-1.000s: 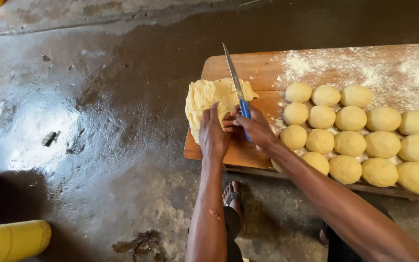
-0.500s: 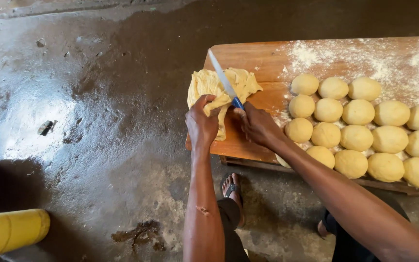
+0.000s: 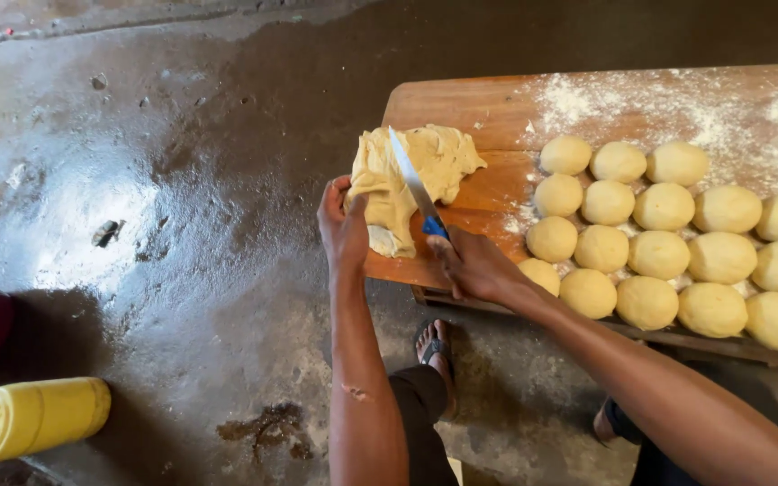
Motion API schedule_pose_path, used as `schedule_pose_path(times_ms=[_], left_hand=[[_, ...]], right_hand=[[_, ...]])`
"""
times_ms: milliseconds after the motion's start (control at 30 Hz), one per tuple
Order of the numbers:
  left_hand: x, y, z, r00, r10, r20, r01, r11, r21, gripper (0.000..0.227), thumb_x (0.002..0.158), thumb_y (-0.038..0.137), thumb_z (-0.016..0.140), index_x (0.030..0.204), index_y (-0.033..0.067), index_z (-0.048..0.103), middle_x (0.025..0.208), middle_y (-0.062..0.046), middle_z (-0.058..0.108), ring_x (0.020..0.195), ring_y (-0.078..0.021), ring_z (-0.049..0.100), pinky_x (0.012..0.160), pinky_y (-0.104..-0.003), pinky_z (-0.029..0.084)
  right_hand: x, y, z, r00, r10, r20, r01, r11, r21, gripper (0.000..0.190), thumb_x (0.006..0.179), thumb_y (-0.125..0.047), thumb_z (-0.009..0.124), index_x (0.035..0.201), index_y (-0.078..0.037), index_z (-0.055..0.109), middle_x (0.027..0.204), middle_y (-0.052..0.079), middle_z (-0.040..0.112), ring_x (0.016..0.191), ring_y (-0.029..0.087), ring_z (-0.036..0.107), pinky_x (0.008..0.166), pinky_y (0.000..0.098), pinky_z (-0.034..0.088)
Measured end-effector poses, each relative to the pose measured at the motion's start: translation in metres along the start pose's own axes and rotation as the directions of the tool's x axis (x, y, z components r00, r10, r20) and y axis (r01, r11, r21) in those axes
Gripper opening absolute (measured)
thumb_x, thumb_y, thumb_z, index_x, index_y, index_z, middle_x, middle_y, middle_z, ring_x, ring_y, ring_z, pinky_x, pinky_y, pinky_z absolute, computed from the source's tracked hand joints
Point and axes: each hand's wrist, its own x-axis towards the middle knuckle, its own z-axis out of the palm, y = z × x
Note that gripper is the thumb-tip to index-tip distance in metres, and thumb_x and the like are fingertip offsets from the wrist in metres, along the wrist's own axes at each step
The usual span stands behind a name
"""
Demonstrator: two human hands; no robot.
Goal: Cut dough into small pieces using a knife and roll them into uniform balls on a floured wooden board.
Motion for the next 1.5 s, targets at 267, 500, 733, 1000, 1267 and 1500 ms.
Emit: schedule_pose_path(times_ms=[267, 500, 733, 1000, 1267, 1500], left_hand=[[0.014, -0.025, -0.009, 0.967, 0.245, -0.075, -0.247, 0.969, -0.013, 0.031, 0.097, 0.010, 0.063, 0.125, -0.0020, 0.068, 0.112, -0.023, 0.072, 0.103, -0.0304, 0.071, 0.092, -0.043, 0.061], [0.037, -0.031, -0.043, 0.879, 0.178, -0.442, -0.377, 0.826, -0.418, 0.033, 0.107, 0.012, 0.061, 0.139, 0.0079, 0.056, 0.129, -0.019, 0.069, 0.116, -0.0311, 0.074, 0.104, -0.049, 0.063], [0.003, -0.010, 0.018, 0.978, 0.059, -0.203, -0.192, 0.642, -0.742, 0.041, 0.098, 0.016, 0.055, 0.138, 0.0090, 0.055, 0.130, -0.020, 0.069, 0.119, -0.0276, 0.068, 0.102, -0.047, 0.060], [-0.023, 0.014, 0.075, 0.947, 0.028, 0.321, 0.205, 0.717, -0.667, 0.026, 0.094, 0.024, 0.075, 0.076, 0.0052, 0.073, 0.062, -0.010, 0.067, 0.056, -0.0102, 0.067, 0.056, -0.023, 0.055], [-0.037, 0.046, 0.090, 0.930, 0.154, 0.333, 0.029, 0.874, -0.485, 0.079, 0.089, 0.032, 0.076, 0.158, 0.0047, 0.050, 0.167, -0.025, 0.043, 0.161, -0.0452, 0.032, 0.132, -0.064, 0.025], [-0.037, 0.021, 0.128, 0.857, -0.209, 0.470, 0.348, 0.909, -0.231, 0.055, 0.092, 0.029, 0.072, 0.145, 0.0182, 0.061, 0.154, -0.018, 0.060, 0.138, -0.0276, 0.057, 0.112, -0.040, 0.051]], right_hand=[[0.026, -0.021, 0.040, 0.980, -0.046, 0.193, -0.006, 0.965, 0.261, 0.039, 0.107, -0.033, 0.039, 0.100, -0.006, 0.066, 0.055, 0.017, 0.072, 0.043, 0.026, 0.071, 0.048, 0.0348, 0.058], [-0.034, -0.026, 0.076, 0.885, -0.086, 0.458, -0.052, 0.958, 0.281, 0.055, 0.113, -0.026, 0.028, 0.145, 0.014, 0.047, 0.068, 0.023, 0.070, 0.053, 0.028, 0.073, 0.053, 0.0361, 0.063], [0.002, -0.023, -0.028, 0.960, -0.185, -0.209, 0.123, 0.953, -0.277, 0.048, 0.104, -0.037, 0.053, 0.132, 0.002, 0.053, 0.104, 0.032, 0.065, 0.099, 0.060, 0.071, 0.087, 0.0718, 0.057], [0.008, 0.004, -0.032, 0.998, -0.061, -0.026, 0.055, 0.551, 0.833, 0.048, 0.113, -0.032, 0.051, 0.127, 0.012, 0.064, 0.099, 0.028, 0.074, 0.086, 0.031, 0.080, 0.077, 0.0402, 0.070], [-0.007, 0.014, -0.048, 0.948, -0.063, -0.311, 0.255, 0.736, 0.627, 0.047, 0.094, -0.012, 0.078, 0.136, 0.004, 0.063, 0.114, 0.020, 0.070, 0.093, 0.024, 0.069, 0.082, 0.0405, 0.061], [0.010, 0.044, -0.077, 0.656, -0.246, -0.713, 0.273, 0.959, -0.080, 0.034, 0.095, -0.016, 0.087, 0.120, 0.000, 0.070, 0.114, 0.013, 0.074, 0.103, 0.023, 0.068, 0.088, 0.0360, 0.054]])
